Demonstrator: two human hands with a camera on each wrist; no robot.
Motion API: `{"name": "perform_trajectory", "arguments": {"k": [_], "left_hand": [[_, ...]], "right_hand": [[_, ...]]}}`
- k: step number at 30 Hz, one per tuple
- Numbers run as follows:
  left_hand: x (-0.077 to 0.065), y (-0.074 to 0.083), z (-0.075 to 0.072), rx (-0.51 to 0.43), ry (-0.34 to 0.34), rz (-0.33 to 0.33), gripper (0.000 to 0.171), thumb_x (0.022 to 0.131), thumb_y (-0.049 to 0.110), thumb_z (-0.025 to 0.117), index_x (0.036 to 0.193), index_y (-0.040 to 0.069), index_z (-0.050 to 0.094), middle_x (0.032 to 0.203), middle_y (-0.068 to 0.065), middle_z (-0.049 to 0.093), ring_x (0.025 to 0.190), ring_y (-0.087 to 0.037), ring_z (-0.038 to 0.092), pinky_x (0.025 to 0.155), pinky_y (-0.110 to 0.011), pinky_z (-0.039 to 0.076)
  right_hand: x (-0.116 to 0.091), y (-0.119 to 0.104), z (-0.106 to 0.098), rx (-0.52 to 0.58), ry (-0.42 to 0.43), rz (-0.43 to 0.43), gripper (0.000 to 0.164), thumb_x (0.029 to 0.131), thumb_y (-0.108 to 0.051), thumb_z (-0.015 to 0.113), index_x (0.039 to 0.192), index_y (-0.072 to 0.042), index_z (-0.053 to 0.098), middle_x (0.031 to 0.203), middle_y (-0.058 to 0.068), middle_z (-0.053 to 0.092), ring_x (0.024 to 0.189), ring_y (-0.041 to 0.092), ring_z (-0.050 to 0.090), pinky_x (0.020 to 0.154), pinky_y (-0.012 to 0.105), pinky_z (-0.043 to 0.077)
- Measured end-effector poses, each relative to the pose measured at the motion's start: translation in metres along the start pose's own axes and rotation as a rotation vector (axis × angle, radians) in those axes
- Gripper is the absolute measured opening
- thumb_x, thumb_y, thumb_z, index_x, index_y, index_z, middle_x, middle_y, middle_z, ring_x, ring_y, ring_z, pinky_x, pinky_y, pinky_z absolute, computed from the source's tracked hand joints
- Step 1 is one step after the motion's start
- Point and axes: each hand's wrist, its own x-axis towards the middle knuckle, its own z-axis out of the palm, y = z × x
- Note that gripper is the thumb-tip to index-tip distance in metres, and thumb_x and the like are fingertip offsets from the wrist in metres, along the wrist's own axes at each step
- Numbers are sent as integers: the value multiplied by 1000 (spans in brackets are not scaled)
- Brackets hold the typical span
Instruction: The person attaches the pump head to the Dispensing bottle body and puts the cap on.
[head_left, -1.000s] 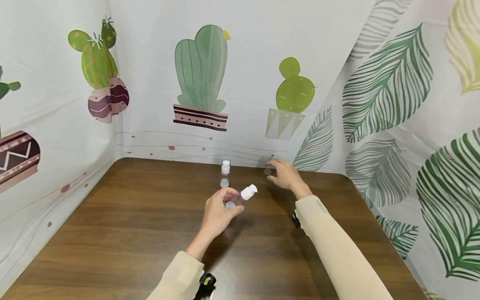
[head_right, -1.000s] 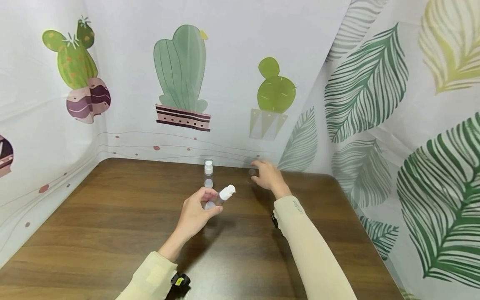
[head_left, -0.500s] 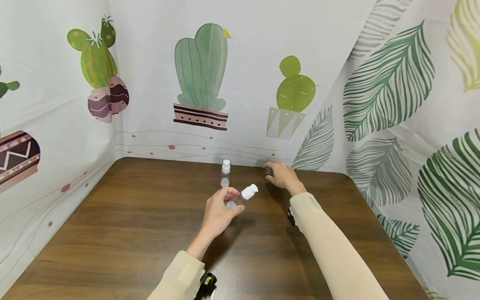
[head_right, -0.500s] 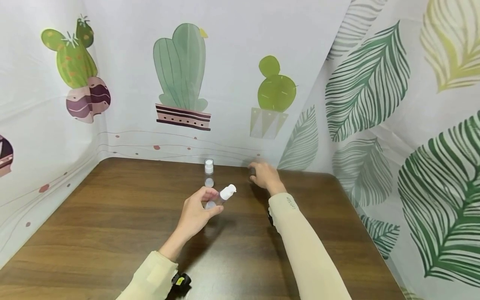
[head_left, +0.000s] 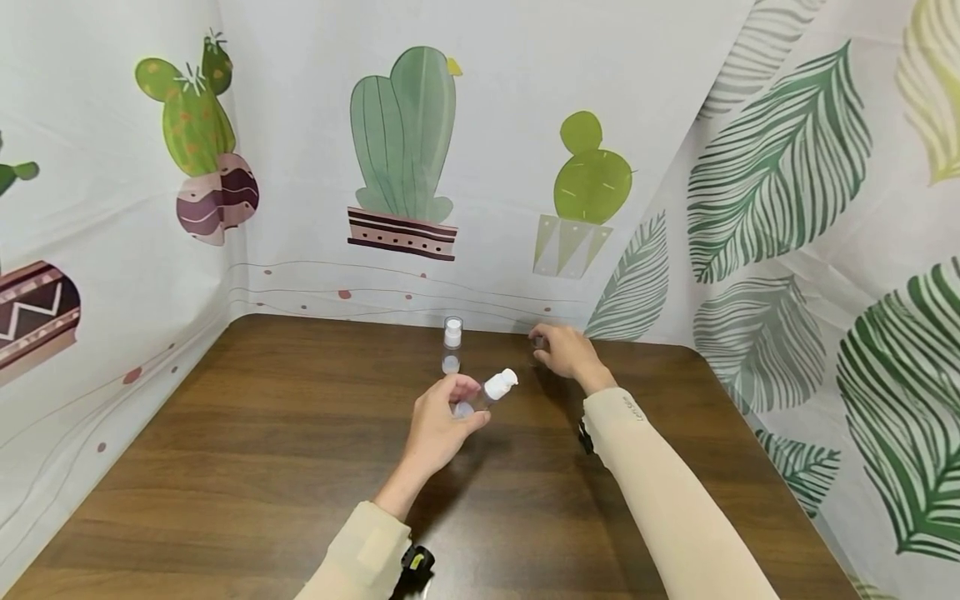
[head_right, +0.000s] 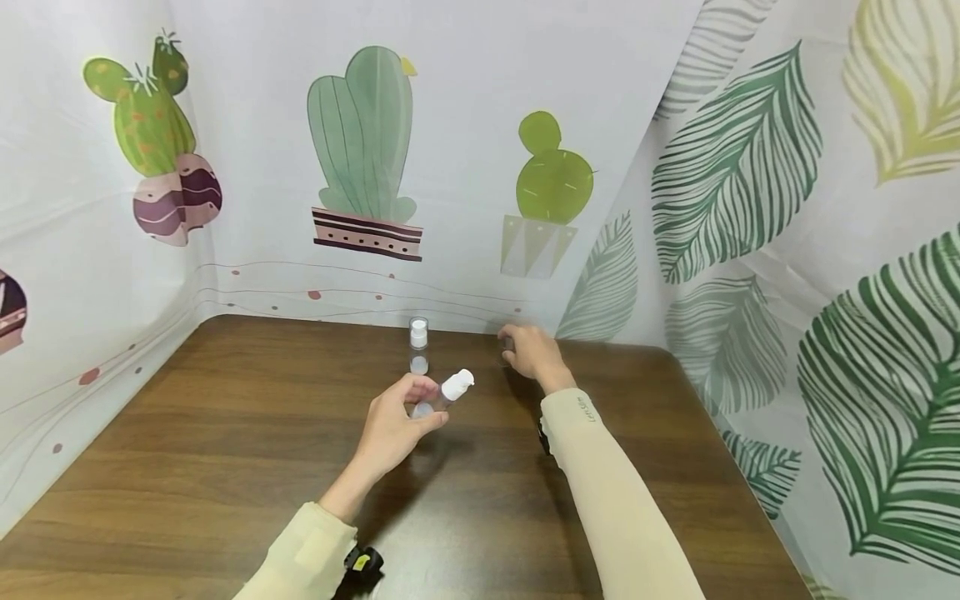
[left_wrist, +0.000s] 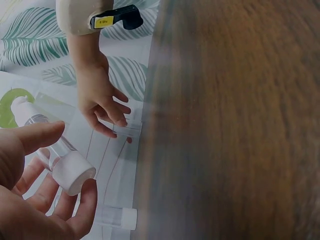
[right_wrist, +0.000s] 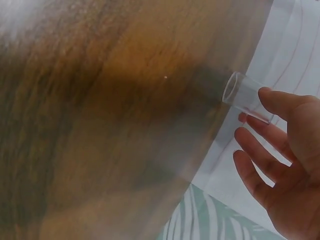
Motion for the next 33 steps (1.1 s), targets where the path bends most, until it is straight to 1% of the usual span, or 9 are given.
{"name": "perform_trajectory", "arguments": {"k": [4,8,10,13,17,20,25,33], "left_hand": [[0,0,1,7,1,4,36,78,11,92,108,16,72,106,1,76,100,-19,70,88,-44,56],[-1,0,1,16,-2,-3,37,78,13,93,109,17,72,107,2,76,100,-18,70,88,-40,55],[-1,0,1,15,-4,-8,37,78,12,93,109,16,72,108,1,76,101,-18,70,89,-42,56],[-1,0,2,8,-4,-13,38,78,10,93,110,16,73,109,0,76,102,-20,70,92,-48,56],[0,1,1,-2,-4,-10,38,78,9,93,109,15,72,110,-1,76,103,-23,70,94,-54,56],[0,1,1,-2,-6,-10,38,78,9,93,109,15,72,110,-1,76,103,-22,70,94,-53,56],[-1,0,2,2,-9,-18,37,79,10,93,109,16,72,110,-1,76,104,-21,70,93,-49,56],[-1,0,3,-6,-11,-20,37,78,10,93,109,16,73,110,-1,77,104,-21,70,94,-50,56]], "right_hand": [[-3,-1,-7,17,14,-15,31,97,-16,76,127,-11,72,100,7,74,91,28,70,81,50,56],[-6,-1,-14,48,30,-24,29,97,-17,76,125,-9,73,99,8,74,91,27,70,82,49,56],[-8,-1,-17,68,31,-21,28,98,-18,75,125,-10,73,100,8,75,92,27,70,83,50,56],[-11,-2,-22,101,28,-2,28,100,-21,74,127,-12,72,103,8,75,94,28,70,83,49,56],[-17,-8,-31,160,54,8,32,100,-23,75,130,-11,72,103,7,76,98,29,71,84,50,56],[-22,-13,-37,202,85,-13,34,99,-22,77,130,-9,71,101,7,77,100,29,73,85,50,57],[-31,-23,-44,248,112,-48,34,98,-21,77,129,-7,71,99,7,78,93,27,76,84,49,59],[-46,-35,-59,301,160,-67,31,98,-21,77,126,-9,72,98,6,78,88,24,76,83,47,58]]}}
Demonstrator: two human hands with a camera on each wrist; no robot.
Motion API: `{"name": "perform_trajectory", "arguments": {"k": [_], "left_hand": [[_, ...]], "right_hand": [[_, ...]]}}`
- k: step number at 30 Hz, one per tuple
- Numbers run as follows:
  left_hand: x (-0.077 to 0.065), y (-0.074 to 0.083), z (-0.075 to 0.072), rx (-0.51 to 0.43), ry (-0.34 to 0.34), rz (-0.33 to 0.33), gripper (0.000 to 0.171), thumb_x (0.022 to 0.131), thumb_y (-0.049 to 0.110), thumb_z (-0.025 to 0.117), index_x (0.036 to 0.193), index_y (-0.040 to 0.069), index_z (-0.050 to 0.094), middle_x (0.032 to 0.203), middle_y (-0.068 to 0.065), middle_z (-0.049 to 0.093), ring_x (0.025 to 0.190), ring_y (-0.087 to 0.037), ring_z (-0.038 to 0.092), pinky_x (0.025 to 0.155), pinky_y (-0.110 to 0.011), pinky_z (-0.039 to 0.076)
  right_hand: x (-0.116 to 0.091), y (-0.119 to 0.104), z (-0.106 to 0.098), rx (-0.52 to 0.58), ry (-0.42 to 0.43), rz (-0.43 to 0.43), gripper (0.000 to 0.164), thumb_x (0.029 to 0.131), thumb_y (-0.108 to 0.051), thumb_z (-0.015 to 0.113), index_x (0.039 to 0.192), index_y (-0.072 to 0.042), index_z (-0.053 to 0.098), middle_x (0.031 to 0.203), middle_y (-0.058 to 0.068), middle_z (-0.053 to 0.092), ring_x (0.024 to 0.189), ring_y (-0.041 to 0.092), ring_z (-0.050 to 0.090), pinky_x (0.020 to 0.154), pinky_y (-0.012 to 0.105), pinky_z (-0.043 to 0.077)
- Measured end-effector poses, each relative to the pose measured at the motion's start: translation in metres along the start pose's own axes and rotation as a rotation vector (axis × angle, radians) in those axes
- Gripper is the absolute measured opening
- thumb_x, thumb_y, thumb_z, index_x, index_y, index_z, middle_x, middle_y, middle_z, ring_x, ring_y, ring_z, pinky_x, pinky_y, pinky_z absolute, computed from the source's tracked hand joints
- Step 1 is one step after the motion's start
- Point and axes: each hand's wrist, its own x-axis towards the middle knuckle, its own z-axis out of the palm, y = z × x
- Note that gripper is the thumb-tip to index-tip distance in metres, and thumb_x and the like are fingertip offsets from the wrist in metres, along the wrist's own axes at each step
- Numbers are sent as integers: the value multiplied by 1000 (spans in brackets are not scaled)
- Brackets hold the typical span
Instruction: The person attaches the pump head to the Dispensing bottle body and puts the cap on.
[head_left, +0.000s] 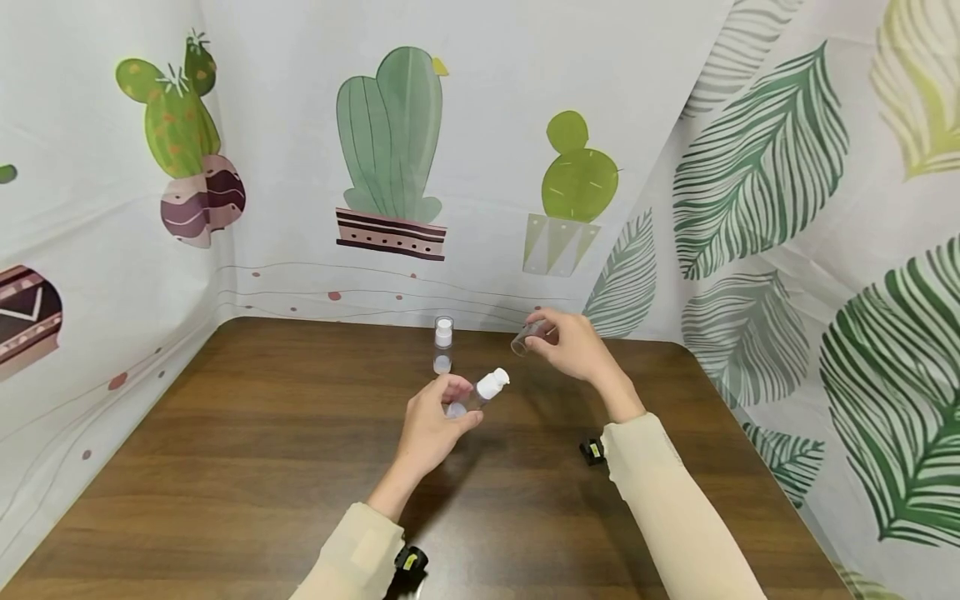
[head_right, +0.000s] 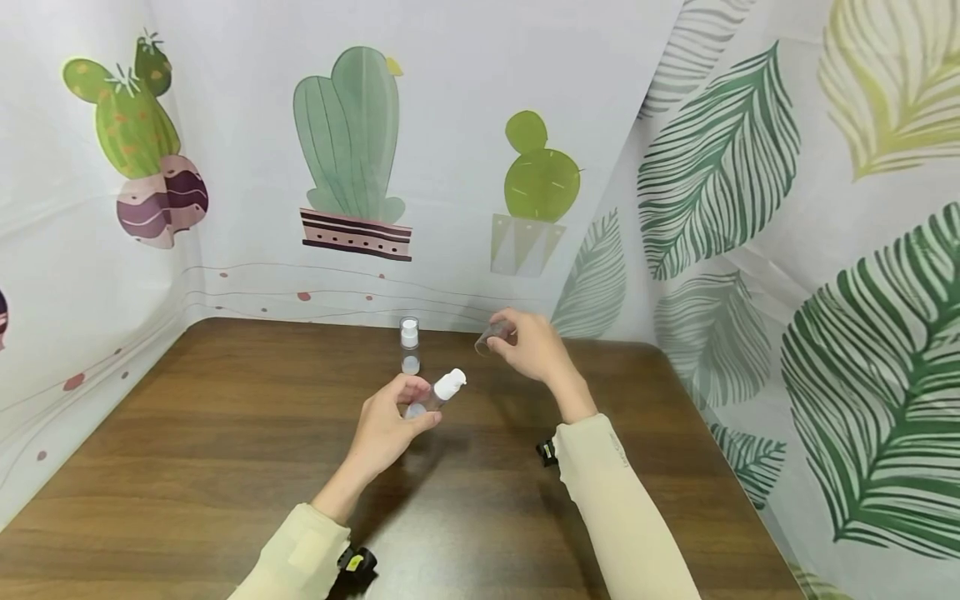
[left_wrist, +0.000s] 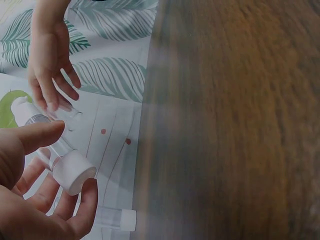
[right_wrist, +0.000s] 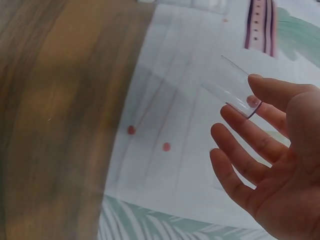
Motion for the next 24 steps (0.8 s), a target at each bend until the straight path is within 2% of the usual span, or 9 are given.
{"name": "perform_trajectory", "arguments": {"k": [9,24], "left_hand": [[1,1,0,8,4,2,38,78,7,93,108,16,72,109,-2,77,103,-22,71,93,-48,55],[0,-1,-1,-1,2,3,38,78,11,93,109,16,72,110,-1,77,104,-21,71,94,-49,55]], "right_hand": [[-18,-21,-11,74,41,-25,33,99,-20,76,130,-9,70,99,6,78,90,24,75,88,51,60],[-49,-50,-16,167,90,-34,33,97,-16,80,129,-12,71,99,4,77,89,19,72,86,44,61]]}}
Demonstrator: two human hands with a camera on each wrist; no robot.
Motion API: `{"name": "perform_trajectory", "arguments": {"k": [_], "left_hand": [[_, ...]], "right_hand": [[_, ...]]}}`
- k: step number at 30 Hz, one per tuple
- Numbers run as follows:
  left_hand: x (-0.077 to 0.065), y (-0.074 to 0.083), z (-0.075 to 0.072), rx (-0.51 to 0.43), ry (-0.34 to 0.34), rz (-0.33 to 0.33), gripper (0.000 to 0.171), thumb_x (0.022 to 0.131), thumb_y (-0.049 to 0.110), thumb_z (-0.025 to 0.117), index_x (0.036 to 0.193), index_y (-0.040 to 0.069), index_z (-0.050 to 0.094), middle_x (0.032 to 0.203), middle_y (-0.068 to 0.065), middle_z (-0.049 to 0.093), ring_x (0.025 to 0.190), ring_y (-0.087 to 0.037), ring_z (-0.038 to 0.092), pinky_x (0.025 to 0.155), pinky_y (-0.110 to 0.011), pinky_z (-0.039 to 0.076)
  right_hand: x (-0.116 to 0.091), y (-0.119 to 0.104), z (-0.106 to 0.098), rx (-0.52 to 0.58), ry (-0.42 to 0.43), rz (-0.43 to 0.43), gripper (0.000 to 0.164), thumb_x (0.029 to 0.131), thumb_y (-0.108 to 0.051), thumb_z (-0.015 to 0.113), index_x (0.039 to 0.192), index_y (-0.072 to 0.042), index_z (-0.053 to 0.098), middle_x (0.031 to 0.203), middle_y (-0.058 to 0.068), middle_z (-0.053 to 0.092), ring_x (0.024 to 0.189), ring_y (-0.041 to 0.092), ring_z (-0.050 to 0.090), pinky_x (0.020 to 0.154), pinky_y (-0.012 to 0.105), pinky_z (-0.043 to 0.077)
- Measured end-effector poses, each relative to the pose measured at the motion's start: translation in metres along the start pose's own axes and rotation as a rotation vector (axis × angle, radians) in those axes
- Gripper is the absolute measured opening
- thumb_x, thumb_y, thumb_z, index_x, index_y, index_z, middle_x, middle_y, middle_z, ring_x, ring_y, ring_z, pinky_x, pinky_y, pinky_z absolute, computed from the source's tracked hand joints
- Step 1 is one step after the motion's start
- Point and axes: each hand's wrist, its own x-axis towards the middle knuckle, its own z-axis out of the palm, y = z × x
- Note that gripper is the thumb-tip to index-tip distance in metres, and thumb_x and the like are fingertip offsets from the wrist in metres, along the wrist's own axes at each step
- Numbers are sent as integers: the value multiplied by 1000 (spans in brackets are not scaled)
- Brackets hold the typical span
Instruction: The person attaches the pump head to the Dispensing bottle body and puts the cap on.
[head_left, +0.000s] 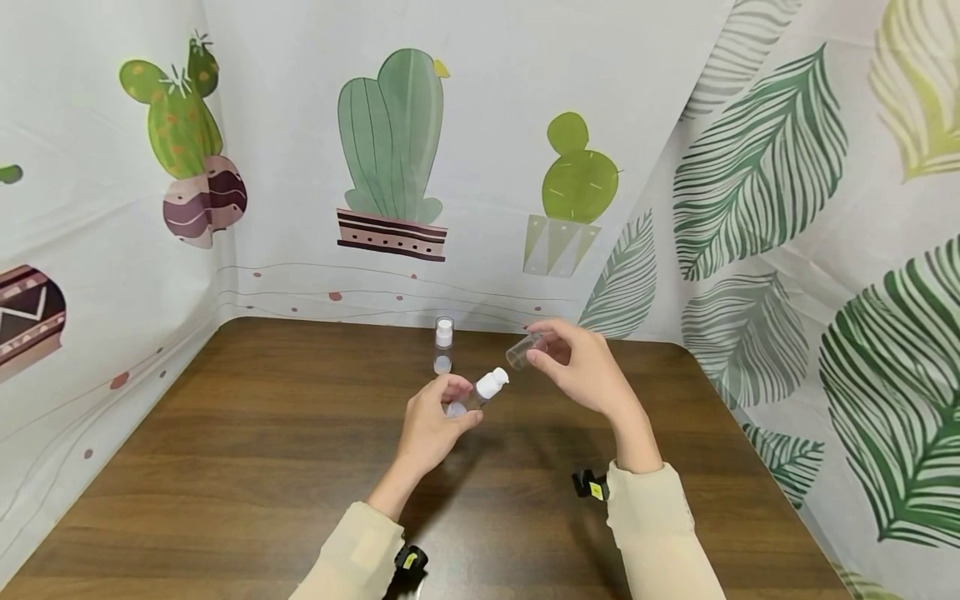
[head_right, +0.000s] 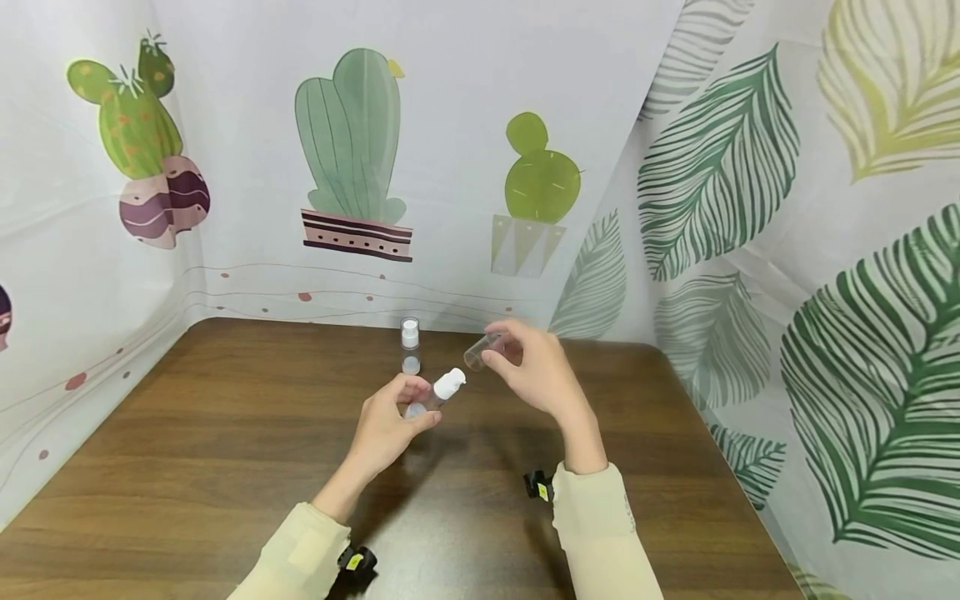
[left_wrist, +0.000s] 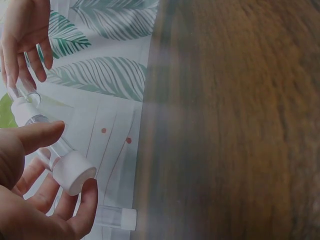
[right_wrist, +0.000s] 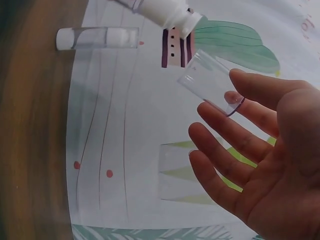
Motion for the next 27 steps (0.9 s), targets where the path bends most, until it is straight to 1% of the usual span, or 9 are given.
{"name": "perform_trajectory", "arguments": {"k": [7,14,19,24,27], "left_hand": [[1,-1,0,2,1,5,38,78,9,93,109,16,72,110,-2,77,104,-22,71,96,-51,55],[0,1,0,-1,-4,-3,37,79,9,93,109,15,72,110,-3,77,105,-23,71,95,-52,55],[0,1,1,1,-7,-7,37,80,9,92,110,15,72,110,-2,77,104,-22,70,94,-49,55],[0,1,1,6,-9,-10,37,80,10,92,110,16,72,109,-2,76,103,-20,70,92,-45,54],[0,1,1,7,-5,-10,37,80,11,92,110,16,72,109,-2,76,103,-21,70,93,-46,55]], "right_hand": [[-7,-7,2,13,2,8,35,98,-18,79,131,-15,71,101,1,77,89,15,73,84,37,61],[-10,-10,6,36,-5,10,33,97,-18,80,129,-15,71,99,1,77,89,16,72,85,44,61],[-13,-10,10,39,-10,8,32,97,-17,79,128,-14,71,99,-1,77,90,16,71,86,43,61],[-14,-9,14,60,-30,17,31,98,-17,79,128,-14,71,99,-1,76,90,17,72,87,46,61],[-13,-9,16,70,-39,20,31,98,-18,79,128,-15,71,98,-2,75,90,17,71,87,45,61]]}}
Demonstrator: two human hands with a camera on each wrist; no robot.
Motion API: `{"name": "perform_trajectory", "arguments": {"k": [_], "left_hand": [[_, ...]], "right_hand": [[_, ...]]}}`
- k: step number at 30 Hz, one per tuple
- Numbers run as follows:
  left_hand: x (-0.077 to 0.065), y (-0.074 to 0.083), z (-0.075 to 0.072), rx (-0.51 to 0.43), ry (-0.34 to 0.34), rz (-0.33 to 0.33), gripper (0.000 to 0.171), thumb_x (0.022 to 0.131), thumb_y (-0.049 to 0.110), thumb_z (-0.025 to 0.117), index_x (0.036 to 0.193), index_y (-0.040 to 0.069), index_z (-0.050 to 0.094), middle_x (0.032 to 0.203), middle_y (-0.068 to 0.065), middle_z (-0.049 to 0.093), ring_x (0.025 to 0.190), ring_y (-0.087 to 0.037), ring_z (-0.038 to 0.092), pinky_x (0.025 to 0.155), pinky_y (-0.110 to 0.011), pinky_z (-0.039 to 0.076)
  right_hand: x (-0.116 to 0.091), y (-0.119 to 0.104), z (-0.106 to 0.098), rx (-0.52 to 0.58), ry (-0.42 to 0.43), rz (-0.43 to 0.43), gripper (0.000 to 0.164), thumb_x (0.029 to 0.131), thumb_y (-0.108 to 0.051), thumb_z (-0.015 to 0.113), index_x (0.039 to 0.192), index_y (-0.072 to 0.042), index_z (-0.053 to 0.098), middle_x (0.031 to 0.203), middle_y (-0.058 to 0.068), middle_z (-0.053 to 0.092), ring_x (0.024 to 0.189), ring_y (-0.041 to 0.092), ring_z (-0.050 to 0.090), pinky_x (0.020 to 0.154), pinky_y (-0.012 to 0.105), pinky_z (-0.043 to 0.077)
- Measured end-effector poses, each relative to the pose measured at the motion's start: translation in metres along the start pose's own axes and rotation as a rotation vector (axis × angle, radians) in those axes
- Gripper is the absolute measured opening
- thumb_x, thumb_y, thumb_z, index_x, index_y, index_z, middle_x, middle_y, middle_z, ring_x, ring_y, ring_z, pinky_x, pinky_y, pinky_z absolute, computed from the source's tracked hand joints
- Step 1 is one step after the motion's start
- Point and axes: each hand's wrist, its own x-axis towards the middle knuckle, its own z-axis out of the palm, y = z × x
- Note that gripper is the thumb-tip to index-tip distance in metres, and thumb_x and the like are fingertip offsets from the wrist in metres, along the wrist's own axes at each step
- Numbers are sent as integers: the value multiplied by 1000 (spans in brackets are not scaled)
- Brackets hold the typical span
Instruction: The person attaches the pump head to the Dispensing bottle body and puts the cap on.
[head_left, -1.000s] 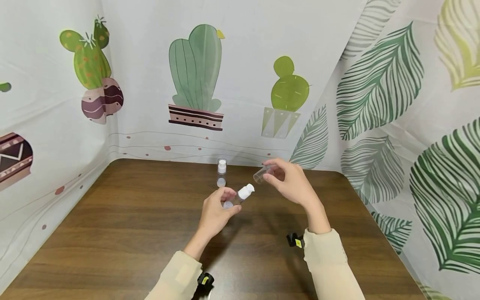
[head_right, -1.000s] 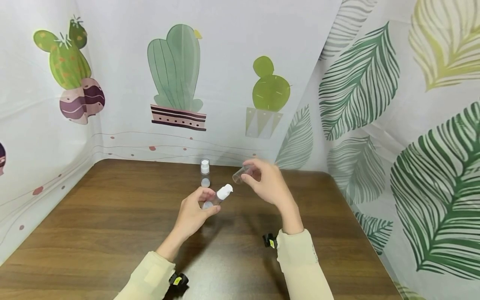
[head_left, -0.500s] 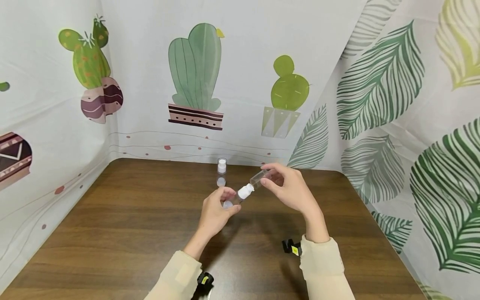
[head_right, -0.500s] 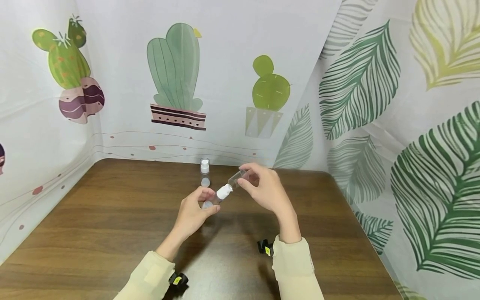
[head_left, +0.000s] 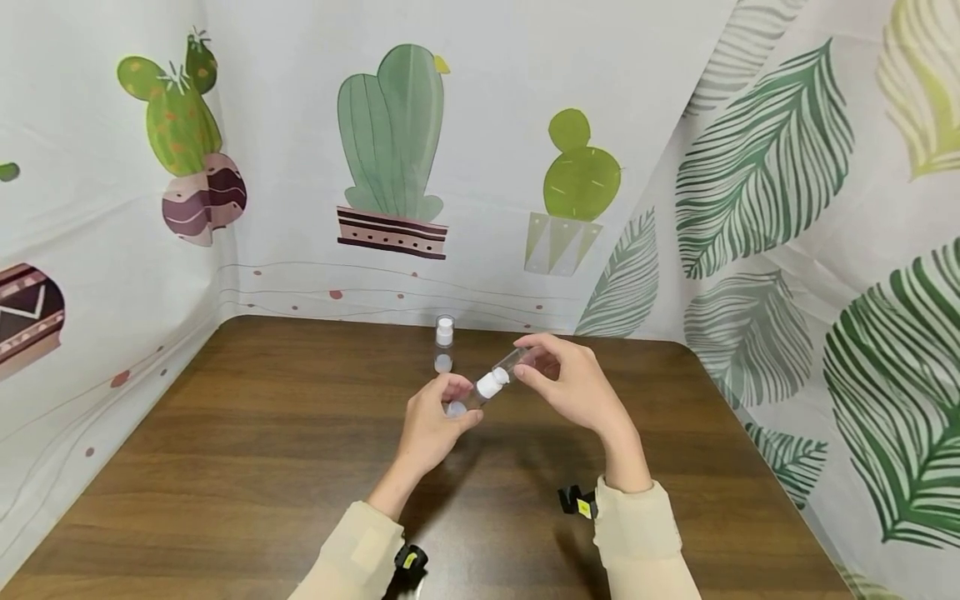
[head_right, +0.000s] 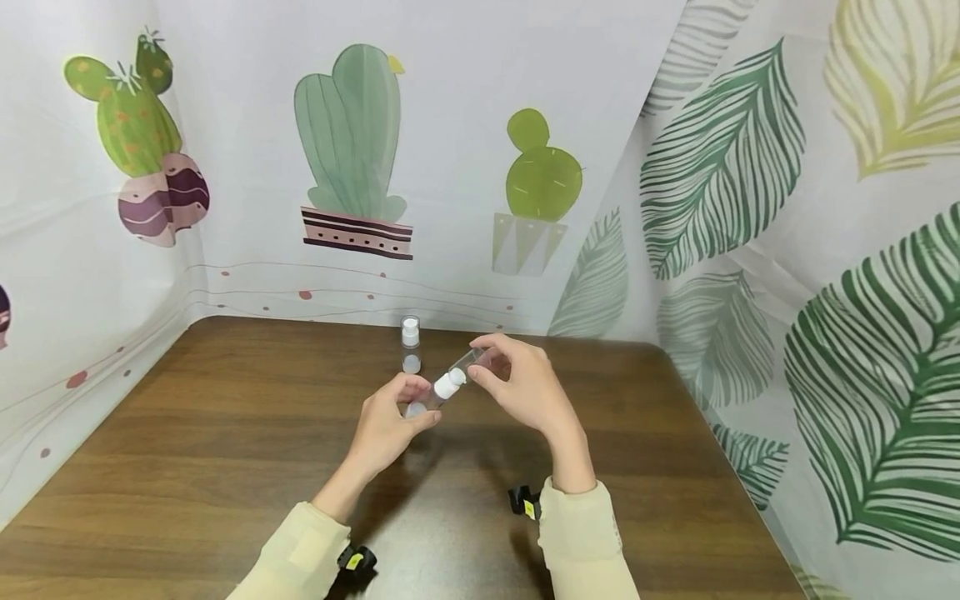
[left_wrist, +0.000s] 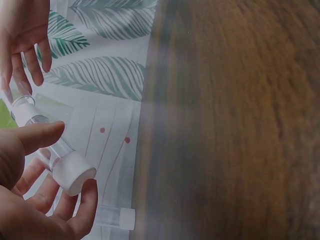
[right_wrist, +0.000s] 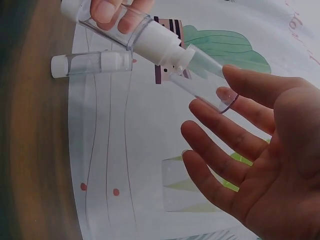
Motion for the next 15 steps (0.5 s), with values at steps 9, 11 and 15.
{"name": "perform_trajectory", "arguments": {"k": [9,11,15], "left_hand": [[0,2,-1,8,-7,4,37,81,11,92,112,15,72,111,-3,77,106,-23,71,95,-48,54],[0,2,-1,9,-7,5,37,81,11,92,112,15,72,111,-2,77,106,-22,71,95,-47,54],[0,3,-2,8,-7,9,37,81,11,92,112,15,72,112,-2,77,106,-22,71,95,-46,54]], "right_hand": [[2,0,6,26,-16,-21,31,97,-16,79,127,-12,71,96,-2,75,90,15,71,89,49,60],[2,0,7,34,-22,-19,30,97,-15,79,126,-12,71,95,-2,75,90,16,71,90,52,60],[2,2,9,32,-36,-17,29,98,-15,79,125,-14,70,94,-3,75,89,16,71,90,52,59]]}}
